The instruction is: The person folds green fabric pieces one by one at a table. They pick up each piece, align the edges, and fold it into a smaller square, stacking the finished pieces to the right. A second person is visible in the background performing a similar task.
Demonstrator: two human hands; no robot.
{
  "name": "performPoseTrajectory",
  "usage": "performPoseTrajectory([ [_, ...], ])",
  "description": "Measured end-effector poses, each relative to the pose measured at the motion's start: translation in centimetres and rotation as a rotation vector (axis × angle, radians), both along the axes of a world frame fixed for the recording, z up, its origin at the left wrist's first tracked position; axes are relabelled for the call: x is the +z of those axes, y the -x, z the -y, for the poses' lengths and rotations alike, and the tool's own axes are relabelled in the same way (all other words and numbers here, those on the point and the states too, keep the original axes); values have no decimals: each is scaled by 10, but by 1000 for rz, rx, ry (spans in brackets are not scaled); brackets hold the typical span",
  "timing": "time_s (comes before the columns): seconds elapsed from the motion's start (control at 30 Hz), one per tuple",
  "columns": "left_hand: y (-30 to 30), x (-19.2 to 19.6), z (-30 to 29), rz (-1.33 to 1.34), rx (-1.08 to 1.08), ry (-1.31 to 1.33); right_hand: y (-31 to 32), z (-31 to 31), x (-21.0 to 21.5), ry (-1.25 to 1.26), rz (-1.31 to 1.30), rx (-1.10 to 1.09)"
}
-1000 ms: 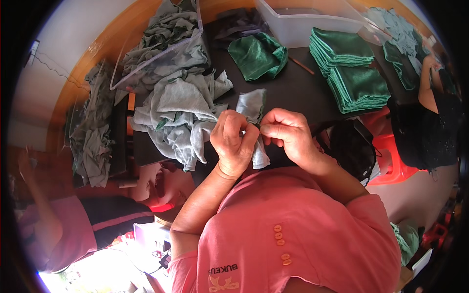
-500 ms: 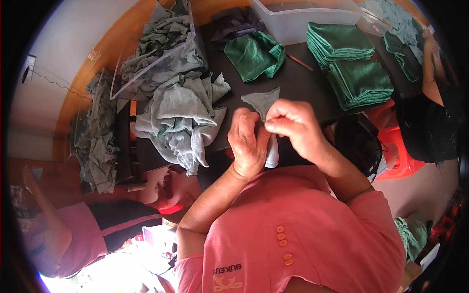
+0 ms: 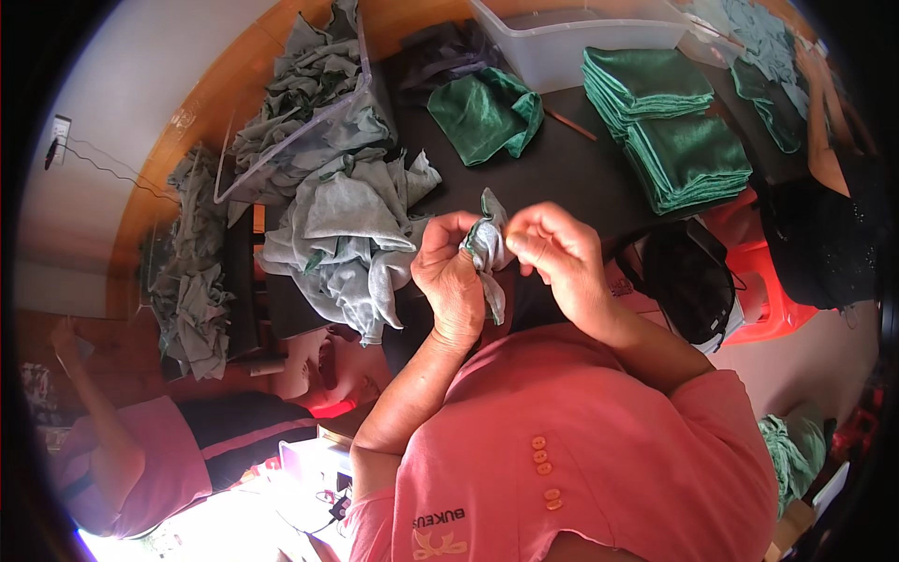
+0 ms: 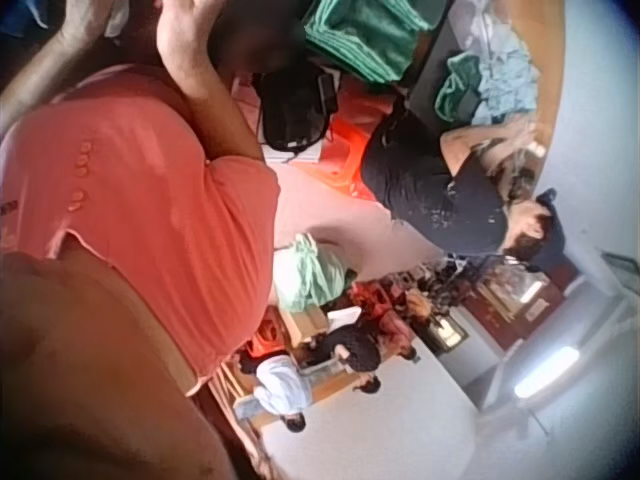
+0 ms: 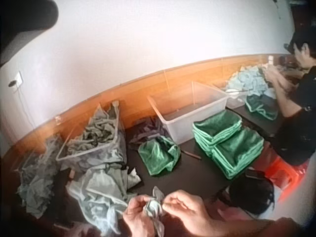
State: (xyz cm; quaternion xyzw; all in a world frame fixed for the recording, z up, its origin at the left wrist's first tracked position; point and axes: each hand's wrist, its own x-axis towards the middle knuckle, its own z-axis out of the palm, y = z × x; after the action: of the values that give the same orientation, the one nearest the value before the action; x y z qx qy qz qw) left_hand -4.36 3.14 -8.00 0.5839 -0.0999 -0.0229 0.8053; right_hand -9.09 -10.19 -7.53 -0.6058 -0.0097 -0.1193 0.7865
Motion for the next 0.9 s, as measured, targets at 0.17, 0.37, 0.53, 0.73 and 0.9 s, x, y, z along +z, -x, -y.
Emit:
performPoseTrajectory([
  [0.17, 5, 10, -1, 149, -135, -142, -19, 14, 4, -165, -136, 64],
  [0.37, 0, 24, -8, 24, -114, -108, -20, 19, 5, -120, -50, 82],
  [0.53, 4, 15, -4, 121, -119, 17, -16, 16, 7, -26, -2, 117],
  [0.73, 10, 31, 0, 95, -240, -19, -19, 39, 17, 44, -48, 323],
  [0.9, 3, 27, 2, 293, 3, -106, -25, 23, 28, 129, 20, 57],
])
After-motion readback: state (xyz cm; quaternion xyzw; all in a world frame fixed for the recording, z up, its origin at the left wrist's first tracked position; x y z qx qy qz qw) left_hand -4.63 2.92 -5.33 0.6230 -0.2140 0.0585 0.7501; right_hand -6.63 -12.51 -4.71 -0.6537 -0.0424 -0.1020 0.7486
